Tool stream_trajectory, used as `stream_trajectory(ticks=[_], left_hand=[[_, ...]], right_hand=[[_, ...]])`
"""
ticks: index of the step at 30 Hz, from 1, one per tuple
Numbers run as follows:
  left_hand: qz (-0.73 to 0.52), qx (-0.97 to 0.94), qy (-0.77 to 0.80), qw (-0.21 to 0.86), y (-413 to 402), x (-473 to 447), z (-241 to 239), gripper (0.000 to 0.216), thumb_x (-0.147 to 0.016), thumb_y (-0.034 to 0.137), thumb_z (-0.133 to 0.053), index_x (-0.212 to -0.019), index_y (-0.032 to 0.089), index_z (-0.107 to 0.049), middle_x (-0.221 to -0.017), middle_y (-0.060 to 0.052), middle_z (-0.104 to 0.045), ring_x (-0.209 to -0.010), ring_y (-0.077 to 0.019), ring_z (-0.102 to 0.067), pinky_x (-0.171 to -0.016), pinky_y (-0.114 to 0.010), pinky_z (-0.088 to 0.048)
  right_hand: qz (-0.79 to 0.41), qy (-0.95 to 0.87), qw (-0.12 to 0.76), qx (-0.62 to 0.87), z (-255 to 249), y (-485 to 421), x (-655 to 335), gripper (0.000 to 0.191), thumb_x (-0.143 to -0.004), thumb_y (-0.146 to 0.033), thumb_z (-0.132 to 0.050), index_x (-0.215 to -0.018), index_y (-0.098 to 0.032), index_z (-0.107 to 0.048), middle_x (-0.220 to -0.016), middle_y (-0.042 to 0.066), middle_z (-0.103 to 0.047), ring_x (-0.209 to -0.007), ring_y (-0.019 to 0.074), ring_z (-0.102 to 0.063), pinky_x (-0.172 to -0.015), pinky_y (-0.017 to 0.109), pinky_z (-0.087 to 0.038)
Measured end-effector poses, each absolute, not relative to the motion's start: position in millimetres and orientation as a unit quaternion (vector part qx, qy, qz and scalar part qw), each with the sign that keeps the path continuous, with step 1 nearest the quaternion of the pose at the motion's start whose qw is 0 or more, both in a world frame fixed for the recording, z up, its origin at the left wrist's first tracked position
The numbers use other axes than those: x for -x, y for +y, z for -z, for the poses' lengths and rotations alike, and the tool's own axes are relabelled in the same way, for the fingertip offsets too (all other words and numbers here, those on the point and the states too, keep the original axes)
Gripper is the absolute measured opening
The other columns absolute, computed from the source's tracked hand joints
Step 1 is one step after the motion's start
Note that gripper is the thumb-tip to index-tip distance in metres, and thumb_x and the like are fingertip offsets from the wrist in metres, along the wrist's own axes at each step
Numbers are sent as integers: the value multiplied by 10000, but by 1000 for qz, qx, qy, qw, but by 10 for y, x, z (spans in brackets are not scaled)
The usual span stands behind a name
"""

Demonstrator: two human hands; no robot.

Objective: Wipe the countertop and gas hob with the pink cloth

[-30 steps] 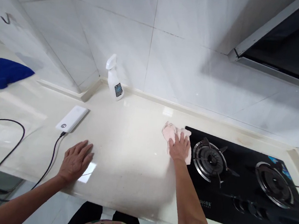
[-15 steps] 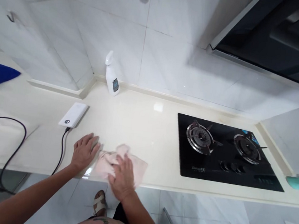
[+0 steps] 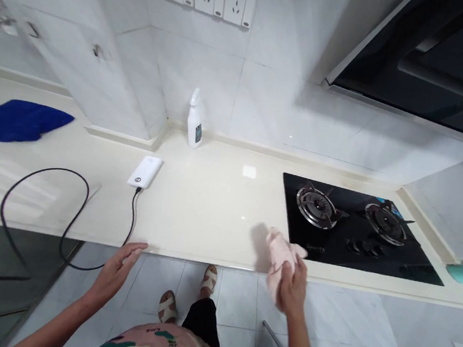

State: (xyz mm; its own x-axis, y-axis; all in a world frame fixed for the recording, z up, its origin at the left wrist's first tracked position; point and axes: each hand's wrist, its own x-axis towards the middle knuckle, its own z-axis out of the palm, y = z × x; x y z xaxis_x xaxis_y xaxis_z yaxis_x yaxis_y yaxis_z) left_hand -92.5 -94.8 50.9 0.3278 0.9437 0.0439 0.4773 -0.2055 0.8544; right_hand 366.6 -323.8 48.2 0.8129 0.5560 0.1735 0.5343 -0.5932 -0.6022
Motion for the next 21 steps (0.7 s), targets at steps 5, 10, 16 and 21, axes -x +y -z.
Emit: stream_trajectory(ticks=[5,10,16,21], left_hand=[[-249,-655,565,437,-1310,1295,-578,588,-897,741,-516,-1040,233,-775,-1117,-102,-791,-1089,-299,-738,-869,-399,-628],[-268,-590,613,452,-1485,1521,-483,692,-790,867,-552,-954,235,-783,-1044,-109,-810,-1019,-312,-763,-925,-443,-633],[-282,-538,624,492,-1607,1643,-401,704,-715,898,-629,-919,243,-785,-960,-102,-821,-903,-302,-779,-850,-415,-659],[-270,-532,628,500,-1646,1669,-446,725,-694,911,-635,-915,238,-790,-943,-102,-825,-865,-297,-782,-841,-415,-660]], right_hand=[[87,-294,226,925,-119,-3021,-3660,745,-1006,-567,-308,-1581,-119,-463,-1605,306,-411,-1551,497,-277,-1136,803,-258],[43,-406,154,900,139,-2675,-2701,711,-1017,-508,-365,-1530,-36,-503,-1672,319,-313,-1602,468,-167,-1205,728,-250],[-39,-549,207,809,120,-2201,-1566,571,-952,-381,-657,-1448,-111,-575,-1699,274,-299,-1620,474,-91,-1212,769,-215],[-117,-617,201,752,53,-1785,-927,665,-862,-276,-800,-1468,-146,-561,-1720,254,-257,-1618,470,-116,-1240,763,-165]])
